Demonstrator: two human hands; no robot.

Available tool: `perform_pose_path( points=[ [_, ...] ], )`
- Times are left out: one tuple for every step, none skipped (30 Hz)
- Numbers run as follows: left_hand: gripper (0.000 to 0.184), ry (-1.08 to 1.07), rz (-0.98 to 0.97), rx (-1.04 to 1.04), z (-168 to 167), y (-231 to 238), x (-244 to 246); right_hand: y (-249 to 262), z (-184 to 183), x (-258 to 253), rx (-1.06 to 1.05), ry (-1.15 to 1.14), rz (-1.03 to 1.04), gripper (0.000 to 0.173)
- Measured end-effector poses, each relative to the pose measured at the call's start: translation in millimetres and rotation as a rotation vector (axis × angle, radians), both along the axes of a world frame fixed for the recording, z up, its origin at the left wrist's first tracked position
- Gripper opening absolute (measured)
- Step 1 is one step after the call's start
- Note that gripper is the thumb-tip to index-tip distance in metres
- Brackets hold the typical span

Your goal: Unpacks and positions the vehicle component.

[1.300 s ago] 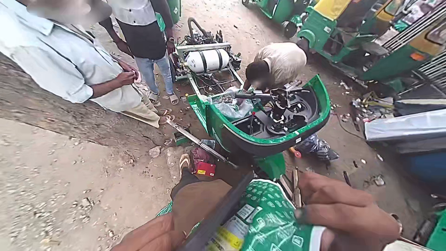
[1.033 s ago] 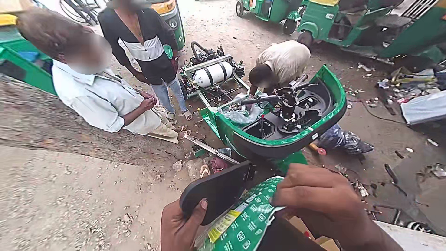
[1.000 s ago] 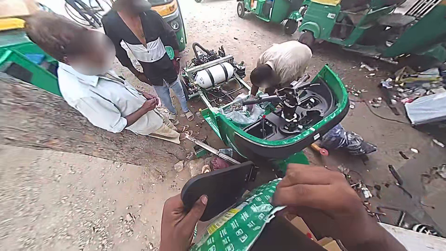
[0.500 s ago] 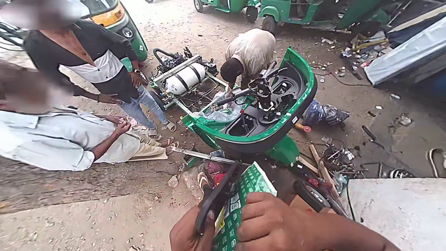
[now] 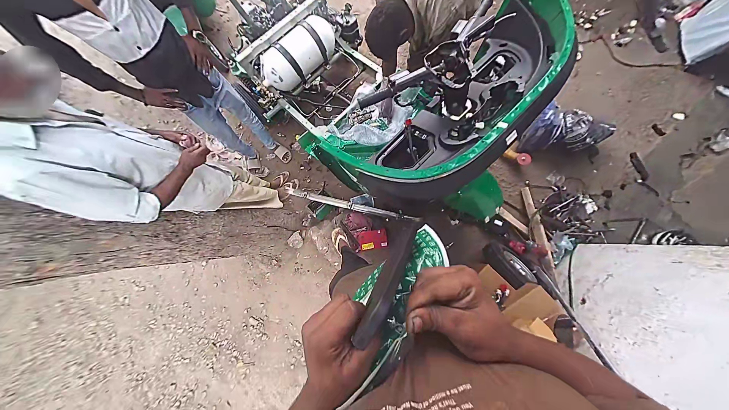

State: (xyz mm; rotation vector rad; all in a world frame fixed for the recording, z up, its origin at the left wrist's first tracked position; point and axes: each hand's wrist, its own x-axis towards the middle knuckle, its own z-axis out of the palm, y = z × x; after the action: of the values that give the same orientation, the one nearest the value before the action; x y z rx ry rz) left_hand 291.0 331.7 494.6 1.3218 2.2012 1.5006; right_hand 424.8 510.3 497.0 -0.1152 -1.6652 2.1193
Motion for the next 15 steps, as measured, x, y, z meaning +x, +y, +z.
perform_pose_path(
  points=[
    [0.027,-0.006,0.004,0.001,-1,0,1,1,-1,1,0.014,-0.005,-0.012,0.015],
    [0.026,-0.009,0.012,0.0,-2,-1,3,2,-2,2,0.02,-0.015,-0.024,0.014],
    [0.026,-0.007,0.02,0.002,-3,-1,4,3,-4,2,0.022,-0.03,-0.035,0.014],
    [0.026,-0.004,0.021,0.003,-3,-3,5,3,-5,3,0.035,-0.044,-0.051,0.014],
    [0.026,-0.002,0.021,0.005,-4,-5,7,4,-6,4,0.07,-0.044,-0.062,0.014],
    [0.026,-0.003,0.025,0.013,-4,-4,7,8,-7,4,0.134,-0.023,-0.051,0.015],
    [0.025,-0.007,0.034,0.019,-5,-3,7,16,-5,3,0.232,0.004,-0.01,0.016],
    [0.024,-0.014,0.046,0.022,-5,-3,6,25,-2,2,0.349,0.016,0.047,0.016],
    [0.023,-0.017,0.063,0.016,-5,-2,4,33,3,1,0.487,0.015,0.093,0.017],
    [0.021,-0.02,0.08,0.002,-4,-2,5,36,10,2,0.658,0.005,0.113,0.017],
    [0.019,-0.03,0.091,-0.006,-1,-2,5,36,19,2,0.837,-0.002,0.117,0.018],
    [0.018,-0.043,0.093,-0.007,1,0,4,36,29,0,1.006,0.003,0.129,0.018],
    [0.017,-0.062,0.091,-0.009,2,3,4,34,40,-2,1.16,0.008,0.146,0.018],
    [0.017,-0.084,0.094,-0.015,3,6,5,31,50,-3,1.289,0.019,0.173,0.017],
    [0.017,-0.098,0.1,-0.018,3,9,5,29,57,-6,1.384,0.048,0.197,0.015]
  ],
)
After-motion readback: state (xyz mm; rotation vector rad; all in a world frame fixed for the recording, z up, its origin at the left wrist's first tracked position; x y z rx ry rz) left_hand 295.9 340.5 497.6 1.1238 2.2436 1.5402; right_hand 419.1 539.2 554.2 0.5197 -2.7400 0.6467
